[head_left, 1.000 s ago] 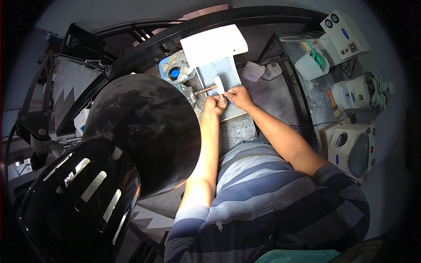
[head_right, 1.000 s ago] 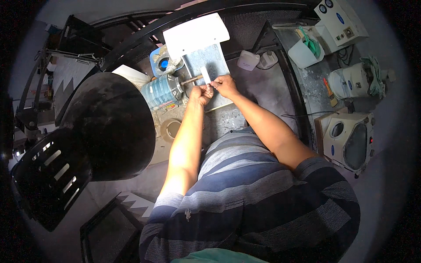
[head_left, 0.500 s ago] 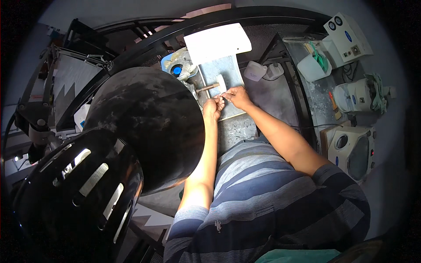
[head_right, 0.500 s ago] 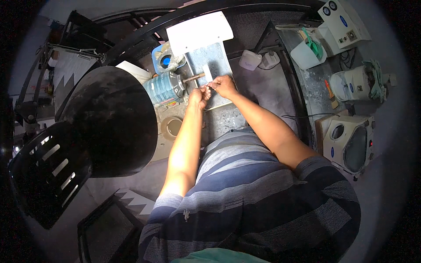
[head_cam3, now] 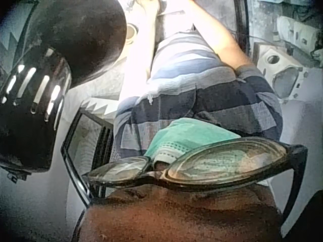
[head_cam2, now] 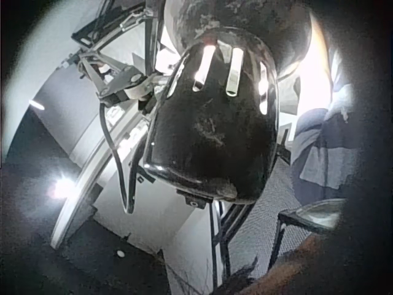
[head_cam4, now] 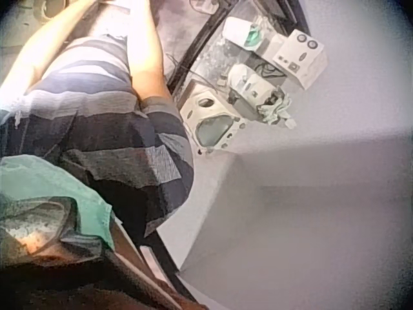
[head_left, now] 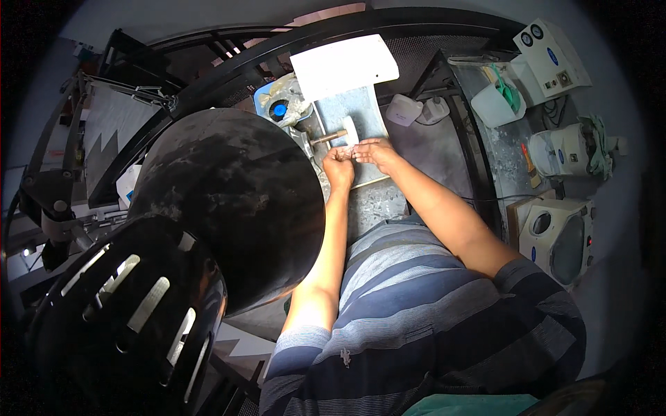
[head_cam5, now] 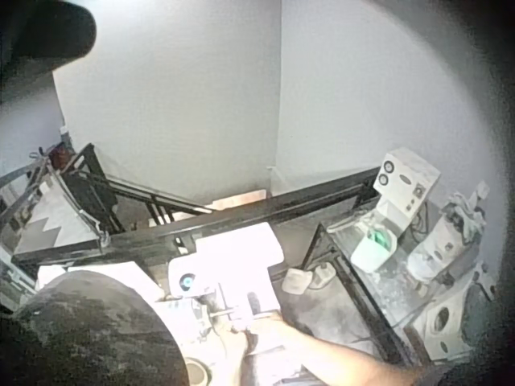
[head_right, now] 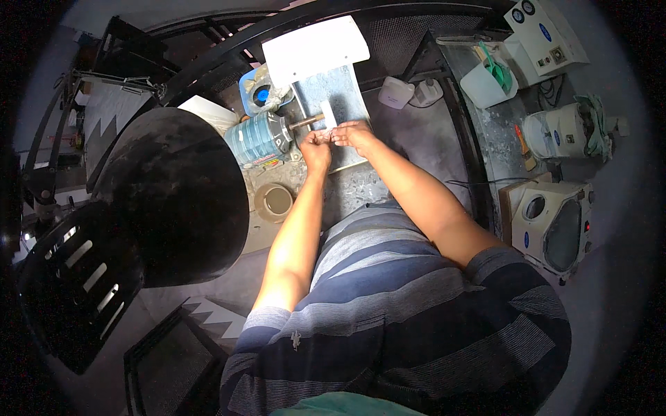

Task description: The person polishes a dental prosthesis by holding and turning it against a rotating buffing wheel on a bench lathe by hand.

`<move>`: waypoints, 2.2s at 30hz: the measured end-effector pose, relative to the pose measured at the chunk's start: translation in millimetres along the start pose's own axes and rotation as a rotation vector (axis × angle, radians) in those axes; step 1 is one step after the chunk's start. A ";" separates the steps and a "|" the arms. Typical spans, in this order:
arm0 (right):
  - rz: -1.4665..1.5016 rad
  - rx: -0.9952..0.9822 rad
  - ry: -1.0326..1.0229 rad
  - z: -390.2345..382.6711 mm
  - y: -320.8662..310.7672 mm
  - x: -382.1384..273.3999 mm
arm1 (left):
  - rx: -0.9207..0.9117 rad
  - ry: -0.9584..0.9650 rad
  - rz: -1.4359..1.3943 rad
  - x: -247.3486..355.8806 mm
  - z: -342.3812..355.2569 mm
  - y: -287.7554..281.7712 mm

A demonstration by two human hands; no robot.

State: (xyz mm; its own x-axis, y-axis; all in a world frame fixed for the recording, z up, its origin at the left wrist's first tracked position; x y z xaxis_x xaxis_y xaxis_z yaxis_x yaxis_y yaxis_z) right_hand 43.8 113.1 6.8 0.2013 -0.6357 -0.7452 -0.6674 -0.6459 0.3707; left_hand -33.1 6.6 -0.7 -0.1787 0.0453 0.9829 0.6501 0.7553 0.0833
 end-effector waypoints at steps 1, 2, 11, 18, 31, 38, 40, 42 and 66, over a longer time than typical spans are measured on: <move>0.063 0.019 0.046 1.7 -3.9 1.1 | 0.007 0.075 0.091 0.8 -1.8 1.8; 0.064 0.023 0.045 3.8 -7.8 1.4 | 0.003 0.073 0.089 0.7 -2.9 4.5; 0.176 -0.102 0.129 13.3 -6.3 5.7 | 0.067 0.167 0.191 -5.9 1.1 -1.2; 0.196 -0.098 0.123 25.7 -17.5 16.4 | -0.022 0.160 0.192 -6.6 8.1 -3.1; 0.151 -0.061 0.114 12.3 -14.2 12.1 | -0.056 -0.113 -0.079 2.4 0.0 1.8; 0.129 -0.062 0.132 14.6 -12.8 9.5 | -0.066 -0.174 -0.188 -1.8 5.0 0.9; 0.122 -0.078 0.147 12.8 -9.6 8.2 | -0.075 -0.172 -0.197 -4.1 6.6 -4.2; 0.129 -0.094 0.132 11.7 -7.8 8.7 | -0.093 -0.077 -0.124 -6.1 6.9 -7.0; 0.123 -0.078 0.125 6.1 -16.1 1.7 | -0.086 -0.142 -0.189 -6.0 6.1 4.0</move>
State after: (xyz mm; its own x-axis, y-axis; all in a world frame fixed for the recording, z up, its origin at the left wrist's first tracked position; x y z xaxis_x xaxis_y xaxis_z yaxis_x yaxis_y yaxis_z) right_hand 50.5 124.9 -3.9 0.2126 -0.7564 -0.6186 -0.6358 -0.5878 0.5003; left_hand -33.9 13.4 -7.3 -0.4011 0.0048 0.9160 0.6548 0.7008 0.2830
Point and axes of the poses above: each hand's wrist, its own z-axis towards the middle knuckle, its own y-axis out of the palm, x = y × z, the point moved 1 cm from there along z, towards the middle knuckle, and after that the axes turned 9 degrees about -x, right-handed, at the moved point
